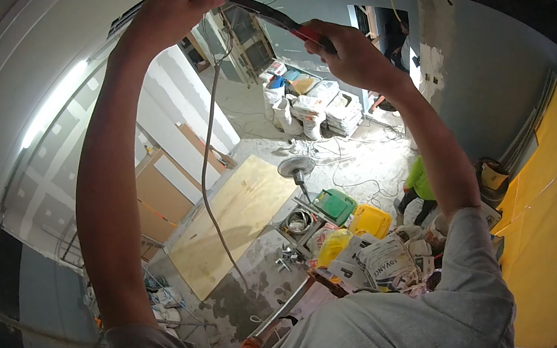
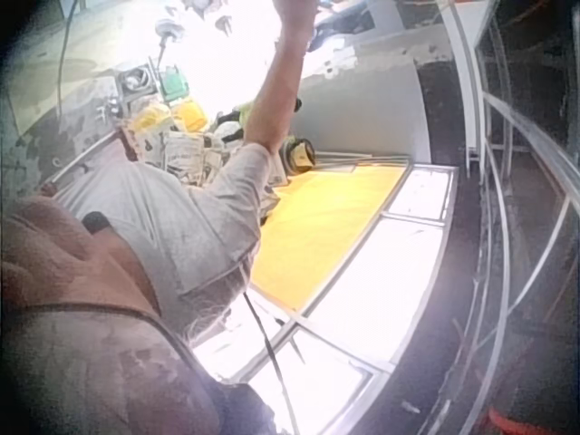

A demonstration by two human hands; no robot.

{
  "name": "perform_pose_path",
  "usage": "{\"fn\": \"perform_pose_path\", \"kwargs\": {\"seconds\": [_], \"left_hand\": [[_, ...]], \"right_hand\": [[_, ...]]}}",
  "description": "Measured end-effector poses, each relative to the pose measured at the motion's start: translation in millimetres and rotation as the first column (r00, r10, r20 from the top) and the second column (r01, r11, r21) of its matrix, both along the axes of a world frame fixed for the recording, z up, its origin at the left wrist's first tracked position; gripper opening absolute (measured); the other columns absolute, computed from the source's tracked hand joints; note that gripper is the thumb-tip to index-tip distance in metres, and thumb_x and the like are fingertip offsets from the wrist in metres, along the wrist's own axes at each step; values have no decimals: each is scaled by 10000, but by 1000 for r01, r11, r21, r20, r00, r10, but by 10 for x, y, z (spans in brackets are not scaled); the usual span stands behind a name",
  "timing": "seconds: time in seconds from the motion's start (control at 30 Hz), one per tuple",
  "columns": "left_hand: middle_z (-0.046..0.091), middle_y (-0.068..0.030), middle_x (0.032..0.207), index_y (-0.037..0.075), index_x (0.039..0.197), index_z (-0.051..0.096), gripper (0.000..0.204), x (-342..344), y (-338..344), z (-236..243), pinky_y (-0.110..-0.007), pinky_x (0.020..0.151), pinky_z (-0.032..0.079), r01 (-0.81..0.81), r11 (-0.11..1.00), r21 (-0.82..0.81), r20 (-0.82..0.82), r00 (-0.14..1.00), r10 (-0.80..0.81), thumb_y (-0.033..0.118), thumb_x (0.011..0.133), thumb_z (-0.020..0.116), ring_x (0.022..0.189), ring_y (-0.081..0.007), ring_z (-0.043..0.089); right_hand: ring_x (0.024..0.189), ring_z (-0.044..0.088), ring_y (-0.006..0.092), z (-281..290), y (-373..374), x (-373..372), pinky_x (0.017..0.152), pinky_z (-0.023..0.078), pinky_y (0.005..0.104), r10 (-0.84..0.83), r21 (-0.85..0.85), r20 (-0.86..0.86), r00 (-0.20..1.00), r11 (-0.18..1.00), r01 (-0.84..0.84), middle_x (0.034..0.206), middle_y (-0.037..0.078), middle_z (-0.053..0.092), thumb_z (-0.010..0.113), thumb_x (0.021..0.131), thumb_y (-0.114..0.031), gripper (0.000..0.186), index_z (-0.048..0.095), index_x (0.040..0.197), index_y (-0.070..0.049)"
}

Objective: The person uses pliers to strip and trim electrical wires hanging from a ceiling and applies black electrical tape to the wire ends.

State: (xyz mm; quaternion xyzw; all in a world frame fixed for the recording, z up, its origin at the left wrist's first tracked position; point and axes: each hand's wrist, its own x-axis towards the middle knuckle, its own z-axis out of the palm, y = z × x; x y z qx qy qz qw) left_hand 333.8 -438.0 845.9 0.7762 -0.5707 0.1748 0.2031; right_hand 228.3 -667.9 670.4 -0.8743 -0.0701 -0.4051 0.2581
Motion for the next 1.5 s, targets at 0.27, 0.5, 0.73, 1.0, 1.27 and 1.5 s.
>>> {"fn": "perform_pose_path", "kwargs": {"seconds": [0.27, 0.5, 0.73, 1.0, 1.27, 1.5], "left_hand": [[667, -73, 764, 21, 957, 679, 81, 392, -83, -212, -303, 677, 489, 140, 987, -82, 273, 955, -113, 49, 883, 697, 710, -126, 622], [666, -69, 763, 15, 958, 678, 89, 362, -60, -264, -305, 676, 485, 216, 967, -135, 240, 954, -180, 65, 888, 697, 708, -120, 618], [681, -32, 821, 5, 1006, 691, 134, 401, -56, -164, -288, 745, 511, 322, 936, -141, 17, 946, -323, 101, 913, 695, 771, -105, 620], [679, -32, 862, -12, 1030, 684, 163, 373, 104, 50, -283, 805, 501, 417, 897, -146, -359, 823, -441, 104, 917, 699, 812, -115, 619], [680, -35, 898, -1, 1088, 664, 216, 449, 123, 108, -282, 839, 518, 402, 907, -127, -494, 767, -409, 106, 908, 716, 835, -127, 635], [694, -49, 928, -3, 1099, 657, 224, 467, 86, 155, -276, 828, 525, 410, 910, -62, -521, 764, -380, 100, 908, 714, 840, -120, 649]], "right_hand": [[693, 547, 92, 282, 101, -248, 640, 466, 257, 428, 452, -316, 847, 853, -262, 856, -7, 607, 534, 1047, -226, 262, 609, 1251, -80], [732, 566, 95, 235, 85, -312, 663, 484, 260, 301, 453, -398, 866, 886, -100, 902, 2, 621, 545, 1041, -243, 294, 592, 1282, -81], [992, 624, 390, -163, -145, 145, 832, 515, 495, -183, -141, 269, 945, 964, 227, 1183, 193, 572, 598, 841, 111, 576, 484, 1371, -85], [1126, 557, 379, 139, -256, 534, 940, 515, 464, -218, -201, 617, 757, 886, 419, 1243, 159, 542, 589, 773, 154, 731, 469, 1426, -152], [1098, 543, 381, 504, -420, 646, 919, 514, 464, -116, -280, 667, 736, 876, 392, 1252, 142, 530, 602, 751, 153, 778, 463, 1439, -181], [1103, 539, 370, 667, -501, 742, 940, 505, 461, -35, -350, 702, 712, 853, 387, 1244, 129, 533, 629, 728, 145, 805, 474, 1440, -196]]}}
